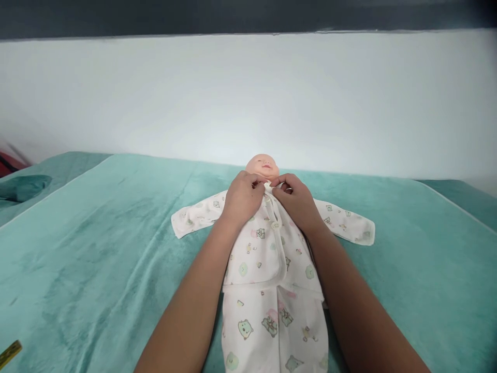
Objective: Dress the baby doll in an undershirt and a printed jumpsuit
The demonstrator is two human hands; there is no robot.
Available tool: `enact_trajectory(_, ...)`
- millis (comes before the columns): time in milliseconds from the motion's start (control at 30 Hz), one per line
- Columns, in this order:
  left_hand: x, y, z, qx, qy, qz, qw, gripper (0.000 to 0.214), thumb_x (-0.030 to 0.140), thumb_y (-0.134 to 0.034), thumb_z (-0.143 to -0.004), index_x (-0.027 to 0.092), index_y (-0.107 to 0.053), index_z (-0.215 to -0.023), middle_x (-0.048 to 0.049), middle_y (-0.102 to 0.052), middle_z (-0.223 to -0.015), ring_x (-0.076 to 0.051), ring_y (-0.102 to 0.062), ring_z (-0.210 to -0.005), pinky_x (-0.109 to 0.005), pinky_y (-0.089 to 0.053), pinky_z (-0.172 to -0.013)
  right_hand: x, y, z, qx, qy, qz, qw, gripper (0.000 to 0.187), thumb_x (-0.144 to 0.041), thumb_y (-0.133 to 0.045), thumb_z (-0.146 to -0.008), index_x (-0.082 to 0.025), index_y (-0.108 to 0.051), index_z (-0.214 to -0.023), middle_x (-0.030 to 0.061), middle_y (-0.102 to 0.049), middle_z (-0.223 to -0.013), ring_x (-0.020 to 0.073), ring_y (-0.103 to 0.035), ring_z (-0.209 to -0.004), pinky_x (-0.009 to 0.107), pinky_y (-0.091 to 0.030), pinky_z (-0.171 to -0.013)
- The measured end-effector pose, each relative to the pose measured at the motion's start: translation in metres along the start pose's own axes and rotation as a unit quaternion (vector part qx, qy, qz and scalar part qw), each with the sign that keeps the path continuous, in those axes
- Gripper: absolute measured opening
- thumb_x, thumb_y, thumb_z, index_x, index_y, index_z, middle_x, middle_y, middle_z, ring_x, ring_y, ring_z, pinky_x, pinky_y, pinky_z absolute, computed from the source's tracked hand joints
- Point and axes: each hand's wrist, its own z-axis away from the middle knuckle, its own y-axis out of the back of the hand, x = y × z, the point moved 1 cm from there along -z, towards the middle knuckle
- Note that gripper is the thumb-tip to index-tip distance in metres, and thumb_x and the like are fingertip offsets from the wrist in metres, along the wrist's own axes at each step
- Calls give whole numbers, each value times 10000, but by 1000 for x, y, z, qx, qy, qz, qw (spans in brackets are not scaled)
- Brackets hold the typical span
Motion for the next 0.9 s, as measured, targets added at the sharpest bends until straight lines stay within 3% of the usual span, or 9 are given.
enact_trajectory(200, -3, 0, 0, -4, -15, 23, 1000, 188, 247, -541, -846, 245, -721, -900, -28, -654, -881, -187, -601, -854, -312, -471, -787, -2, -1, 2, 16, 53, -19, 998, 194, -192, -513, -747, -238, -699, -721, 17, -634, -940, 173, -575, -841, 328, -434, -757)
enact_trajectory(333, -8, -1, -2, 11, -13, 35, 999, 266, 141, -485, -820, 250, -707, -917, -17, -657, -948, -163, -602, -819, -303, -466, -781, -3, -2, 4, 48, 54, 20, 997, 283, -150, -461, -763, -250, -722, -721, 22, -630, -903, 179, -582, -835, 347, -437, -780)
enact_trajectory(467, -8, -2, -1, 30, -17, 48, 998, 259, 140, -469, -839, 234, -707, -877, -25, -676, -1019, -167, -619, -878, -300, -467, -829, -4, -2, 3, 60, 74, 61, 994, 301, -134, -448, -770, -247, -726, -742, 29, -626, -886, 185, -582, -827, 357, -438, -784)
enact_trajectory(700, -5, 9, 41, 65, -48, 35, 996, 194, 171, -506, -871, 216, -690, -912, -14, -662, -934, -140, -588, -781, -275, -458, -767, -17, 4, 15, 5, 29, 111, 993, 153, -292, -546, -825, -238, -681, -874, 34, -619, -926, 185, -565, -790, 370, -438, -777)
enact_trajectory(833, -9, 14, 62, 38, -75, 40, 996, 222, 225, -506, -905, 241, -699, -1015, -18, -617, -979, -128, -587, -791, -260, -462, -756, -34, 6, 41, -26, -16, 137, 990, 320, -505, -602, -809, -230, -596, -975, 39, -602, -910, 191, -533, -740, 348, -421, -674)
enact_trajectory(900, -11, 14, 64, 27, -92, 38, 995, 259, 219, -482, -920, 253, -700, -1054, -21, -604, -992, -131, -595, -843, -260, -464, -794, -41, 3, 55, -24, -12, 161, 987, 341, -503, -615, -801, -228, -561, -995, 38, -597, -917, 185, -520, -724, 336, -403, -650)
